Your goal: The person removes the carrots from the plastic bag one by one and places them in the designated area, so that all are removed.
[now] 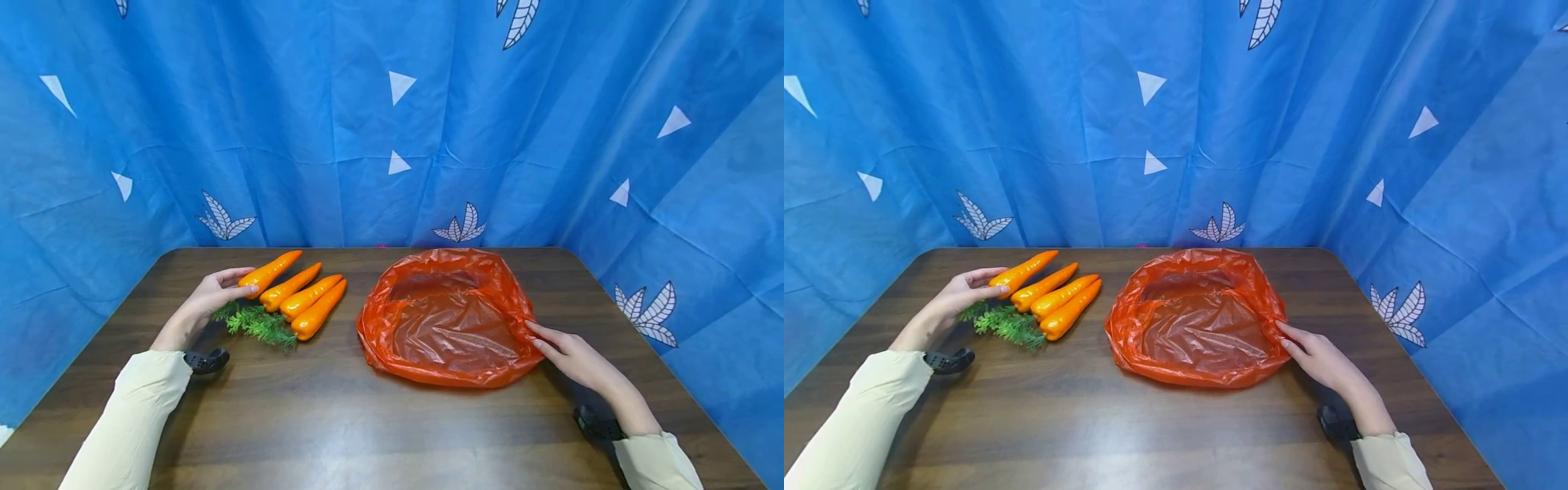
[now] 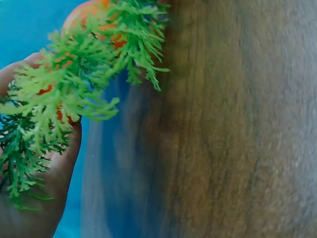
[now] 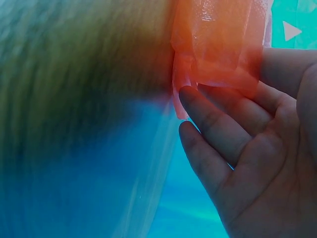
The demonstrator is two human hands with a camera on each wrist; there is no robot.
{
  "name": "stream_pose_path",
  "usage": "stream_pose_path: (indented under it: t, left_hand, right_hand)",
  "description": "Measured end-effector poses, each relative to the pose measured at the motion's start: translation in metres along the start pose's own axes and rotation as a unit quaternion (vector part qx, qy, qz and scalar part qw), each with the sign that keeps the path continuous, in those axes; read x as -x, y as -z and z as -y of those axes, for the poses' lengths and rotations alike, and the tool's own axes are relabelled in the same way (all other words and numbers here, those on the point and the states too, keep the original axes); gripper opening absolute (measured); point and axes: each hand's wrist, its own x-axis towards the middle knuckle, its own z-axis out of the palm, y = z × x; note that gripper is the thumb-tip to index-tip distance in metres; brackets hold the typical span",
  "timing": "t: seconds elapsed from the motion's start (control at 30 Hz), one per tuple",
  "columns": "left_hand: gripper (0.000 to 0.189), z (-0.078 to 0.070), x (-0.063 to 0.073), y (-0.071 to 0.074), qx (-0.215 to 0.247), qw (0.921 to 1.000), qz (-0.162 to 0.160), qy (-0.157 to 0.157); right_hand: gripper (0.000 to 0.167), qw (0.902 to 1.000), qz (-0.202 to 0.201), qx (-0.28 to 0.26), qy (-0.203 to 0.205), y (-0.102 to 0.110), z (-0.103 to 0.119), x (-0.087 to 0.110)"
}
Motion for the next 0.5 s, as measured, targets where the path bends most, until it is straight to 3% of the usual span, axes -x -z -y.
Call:
stream_pose_path:
  t: [0.27,0.5]
  left_hand:
    - [0.069,0.01,-0.003,0.003,-0.018,0.9996,0.017,0.012]
    - [0.066,0.015,-0.008,0.006,-0.032,0.9986,0.043,0.0]
  right_hand:
    - [0.048,1.0,0.001,-0.009,-0.004,-0.001,0.0,0.0]
    - [0.047,1.0,0.0,-0.003,0.003,-0.001,-0.002,0.0]
